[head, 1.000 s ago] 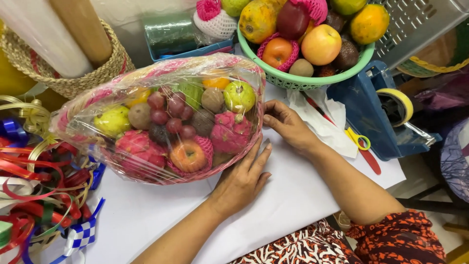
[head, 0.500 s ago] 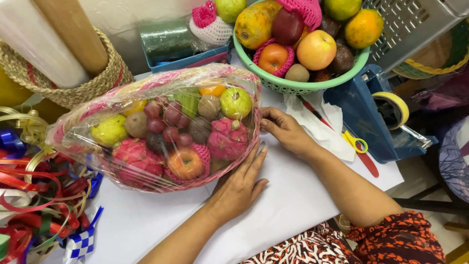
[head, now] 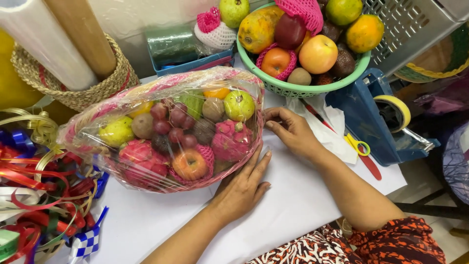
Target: The person wraps a fruit basket with clear plastic film, smoothing the surface and securing the edges with tape. They adjust the basket position and repeatedly smooth the film to remove wrinkles.
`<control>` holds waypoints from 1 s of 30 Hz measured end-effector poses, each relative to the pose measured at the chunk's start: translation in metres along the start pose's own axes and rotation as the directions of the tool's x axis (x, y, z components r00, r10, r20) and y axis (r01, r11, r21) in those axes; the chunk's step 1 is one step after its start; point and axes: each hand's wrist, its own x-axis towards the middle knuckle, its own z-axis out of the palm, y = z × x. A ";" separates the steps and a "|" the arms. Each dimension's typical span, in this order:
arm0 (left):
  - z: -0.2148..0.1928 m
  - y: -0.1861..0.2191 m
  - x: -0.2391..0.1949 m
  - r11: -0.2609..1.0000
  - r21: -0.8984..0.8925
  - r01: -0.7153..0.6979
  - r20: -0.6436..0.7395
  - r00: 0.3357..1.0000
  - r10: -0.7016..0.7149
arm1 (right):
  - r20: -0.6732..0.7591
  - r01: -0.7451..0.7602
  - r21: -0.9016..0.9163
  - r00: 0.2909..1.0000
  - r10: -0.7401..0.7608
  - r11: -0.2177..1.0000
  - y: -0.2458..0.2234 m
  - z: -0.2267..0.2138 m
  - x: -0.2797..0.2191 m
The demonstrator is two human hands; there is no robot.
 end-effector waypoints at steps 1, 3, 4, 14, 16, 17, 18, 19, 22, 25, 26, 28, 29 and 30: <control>0.000 0.000 0.000 1.000 0.001 -0.003 0.001 1.000 0.003 | -0.003 0.001 0.000 1.000 -0.001 1.000 -0.006 -0.004 -0.001; 0.000 -0.001 0.000 0.996 -0.093 0.007 0.019 1.000 -0.005 | -0.037 0.010 -0.161 0.999 -0.016 0.987 -0.018 -0.013 -0.003; 0.000 0.000 0.000 0.996 -0.093 0.003 0.021 1.000 -0.001 | -0.041 0.008 -0.161 0.999 -0.015 0.987 -0.031 -0.019 -0.007; -0.001 0.001 0.000 0.979 -0.200 0.030 0.054 0.998 -0.019 | -0.226 0.023 -0.573 0.957 -0.184 0.820 -0.081 -0.124 -0.101; -0.001 0.002 -0.002 0.981 -0.191 0.023 0.047 0.999 -0.014 | -0.370 -0.114 -0.633 0.913 -0.170 0.766 -0.057 -0.158 -0.128; -0.001 0.002 -0.001 0.984 -0.175 0.022 0.041 0.999 -0.015 | -0.407 -0.211 -0.737 0.897 -0.172 0.642 -0.041 -0.176 -0.142; -0.001 0.002 -0.001 0.987 -0.160 0.020 0.036 0.999 -0.015 | -0.441 -0.303 -0.811 0.879 -0.182 0.500 -0.025 -0.194 -0.155; -0.001 0.002 -0.001 0.987 -0.157 0.020 0.032 0.999 -0.016 | -0.439 -0.299 -0.812 0.879 -0.187 0.501 0.004 -0.214 -0.169; -0.002 0.002 -0.001 0.991 -0.132 -0.002 -0.002 1.000 0.002 | -0.501 -0.411 -0.792 0.860 -0.098 0.451 0.049 -0.248 -0.190; -0.001 0.003 -0.001 0.991 -0.137 0.014 0.026 1.000 -0.010 | -0.455 -0.413 -0.648 0.884 0.109 0.640 0.038 -0.244 -0.186; -0.001 0.003 -0.002 0.996 -0.086 0.010 0.017 1.000 -0.008 | -0.473 -0.414 -0.613 0.875 0.107 0.673 0.052 -0.249 -0.191; -0.001 0.001 -0.002 1.000 -0.025 0.009 -0.001 1.000 -0.009 | -0.485 -0.400 -0.580 0.870 0.094 0.710 0.067 -0.255 -0.191; -0.001 0.002 -0.002 0.998 -0.055 0.014 0.017 1.000 -0.013 | -0.474 -0.369 -0.596 0.878 0.059 0.713 0.068 -0.255 -0.189; -0.001 0.001 -0.003 0.996 -0.085 0.020 0.035 0.999 -0.017 | -0.463 -0.338 -0.611 0.886 0.023 0.715 0.068 -0.255 -0.186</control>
